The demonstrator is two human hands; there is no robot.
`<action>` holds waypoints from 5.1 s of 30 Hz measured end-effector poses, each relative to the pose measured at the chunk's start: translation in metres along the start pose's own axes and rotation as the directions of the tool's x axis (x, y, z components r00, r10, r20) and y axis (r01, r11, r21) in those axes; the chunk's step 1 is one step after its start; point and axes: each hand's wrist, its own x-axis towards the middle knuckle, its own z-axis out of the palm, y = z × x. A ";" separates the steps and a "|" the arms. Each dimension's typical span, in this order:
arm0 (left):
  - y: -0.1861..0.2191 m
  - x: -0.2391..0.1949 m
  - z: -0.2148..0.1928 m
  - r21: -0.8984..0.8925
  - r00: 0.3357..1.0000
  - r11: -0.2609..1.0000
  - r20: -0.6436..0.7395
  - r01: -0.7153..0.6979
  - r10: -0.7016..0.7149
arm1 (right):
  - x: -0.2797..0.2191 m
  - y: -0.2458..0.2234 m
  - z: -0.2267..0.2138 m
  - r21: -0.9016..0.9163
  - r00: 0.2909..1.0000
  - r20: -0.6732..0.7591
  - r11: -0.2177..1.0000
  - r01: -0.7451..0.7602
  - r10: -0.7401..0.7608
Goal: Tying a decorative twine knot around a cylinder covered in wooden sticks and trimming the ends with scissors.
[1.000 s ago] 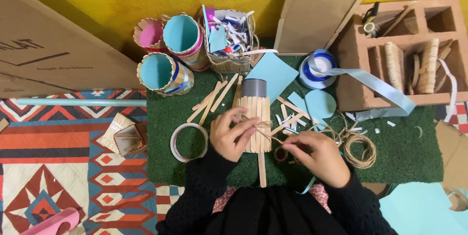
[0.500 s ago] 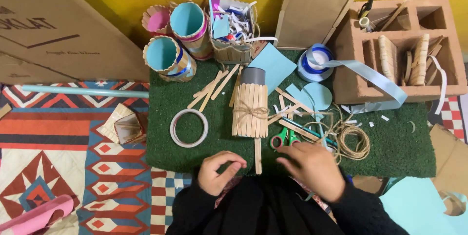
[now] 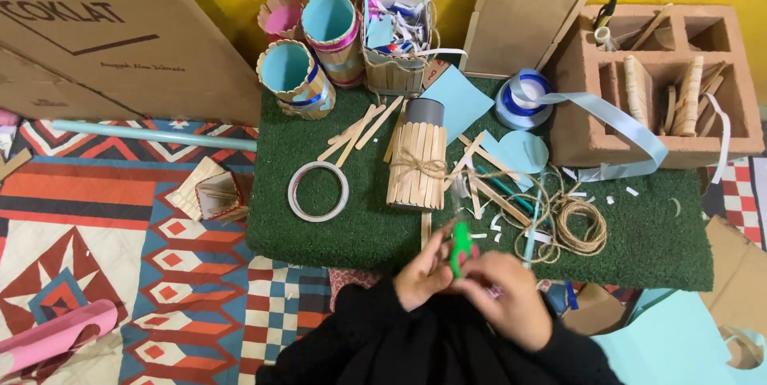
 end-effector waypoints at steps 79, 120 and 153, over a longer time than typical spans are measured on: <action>0.080 0.104 -0.054 0.951 0.952 -0.292 -0.012 0.105 0.304 | 0.049 0.091 0.056 0.657 0.862 0.329 0.561 -0.503 0.386; 0.089 0.106 -0.052 0.964 0.950 -0.262 0.044 0.040 0.308 | 0.062 0.080 0.024 0.449 0.771 0.524 0.652 -0.611 0.362; 0.075 0.108 -0.072 0.960 0.956 -0.275 0.130 -0.055 0.263 | 0.054 0.108 0.029 0.539 0.814 0.384 0.611 -0.580 0.435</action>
